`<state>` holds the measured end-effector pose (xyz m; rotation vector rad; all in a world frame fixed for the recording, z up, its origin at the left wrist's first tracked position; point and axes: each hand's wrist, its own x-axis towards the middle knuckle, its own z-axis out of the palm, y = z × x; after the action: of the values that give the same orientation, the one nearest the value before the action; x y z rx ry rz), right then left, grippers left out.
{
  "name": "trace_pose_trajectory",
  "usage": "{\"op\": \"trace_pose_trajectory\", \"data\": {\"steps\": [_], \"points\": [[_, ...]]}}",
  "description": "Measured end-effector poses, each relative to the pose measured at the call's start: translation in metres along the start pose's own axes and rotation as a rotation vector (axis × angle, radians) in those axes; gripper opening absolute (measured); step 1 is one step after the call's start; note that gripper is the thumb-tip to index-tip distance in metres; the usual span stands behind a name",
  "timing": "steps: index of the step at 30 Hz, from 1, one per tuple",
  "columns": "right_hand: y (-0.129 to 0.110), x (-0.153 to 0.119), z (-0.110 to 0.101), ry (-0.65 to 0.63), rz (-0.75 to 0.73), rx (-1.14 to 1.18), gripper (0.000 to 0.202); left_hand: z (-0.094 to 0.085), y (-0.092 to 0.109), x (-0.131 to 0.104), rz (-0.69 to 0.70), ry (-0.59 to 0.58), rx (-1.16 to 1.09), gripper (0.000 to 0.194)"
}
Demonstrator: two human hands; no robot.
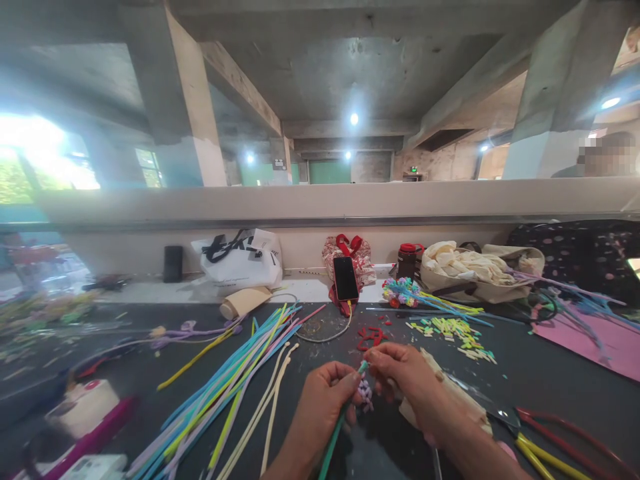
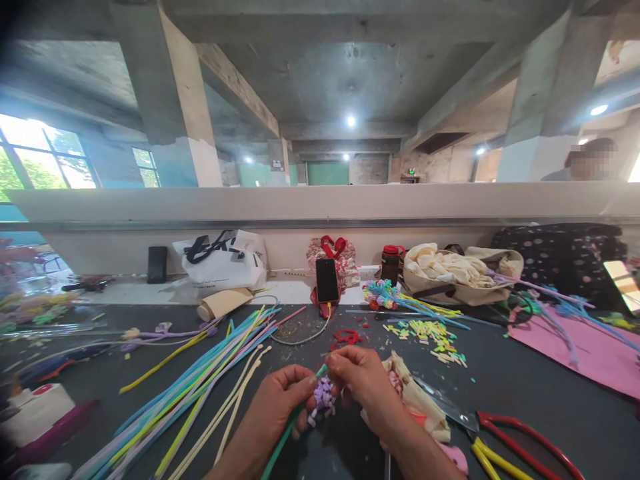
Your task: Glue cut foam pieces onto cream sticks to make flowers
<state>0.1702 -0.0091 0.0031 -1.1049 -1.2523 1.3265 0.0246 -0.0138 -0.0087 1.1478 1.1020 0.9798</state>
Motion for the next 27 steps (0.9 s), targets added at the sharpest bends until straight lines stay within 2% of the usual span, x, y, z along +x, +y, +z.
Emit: {"op": "trace_pose_trajectory", "data": {"steps": [4,9,15,22,27], "points": [[0.005,0.000,0.001,-0.027,0.019,0.014,0.029,0.004,0.003,-0.002,0.000,0.004,0.047,0.026],[-0.001,-0.003,0.000,-0.078,0.083,0.073,0.028,0.007,0.006,-0.006,0.036,0.003,0.071,0.025],[0.004,-0.001,-0.001,-0.169,0.068,0.179,0.027,0.007,0.010,-0.009,0.045,0.038,0.081,0.029],[-0.002,-0.002,0.002,-0.092,-0.003,0.153,0.030,0.004,0.009,-0.008,-0.117,-0.143,-0.043,0.034],[-0.006,-0.004,0.002,-0.013,-0.056,0.080,0.028,0.000,0.012,-0.012,-0.135,-0.173,-0.045,0.031]]}}
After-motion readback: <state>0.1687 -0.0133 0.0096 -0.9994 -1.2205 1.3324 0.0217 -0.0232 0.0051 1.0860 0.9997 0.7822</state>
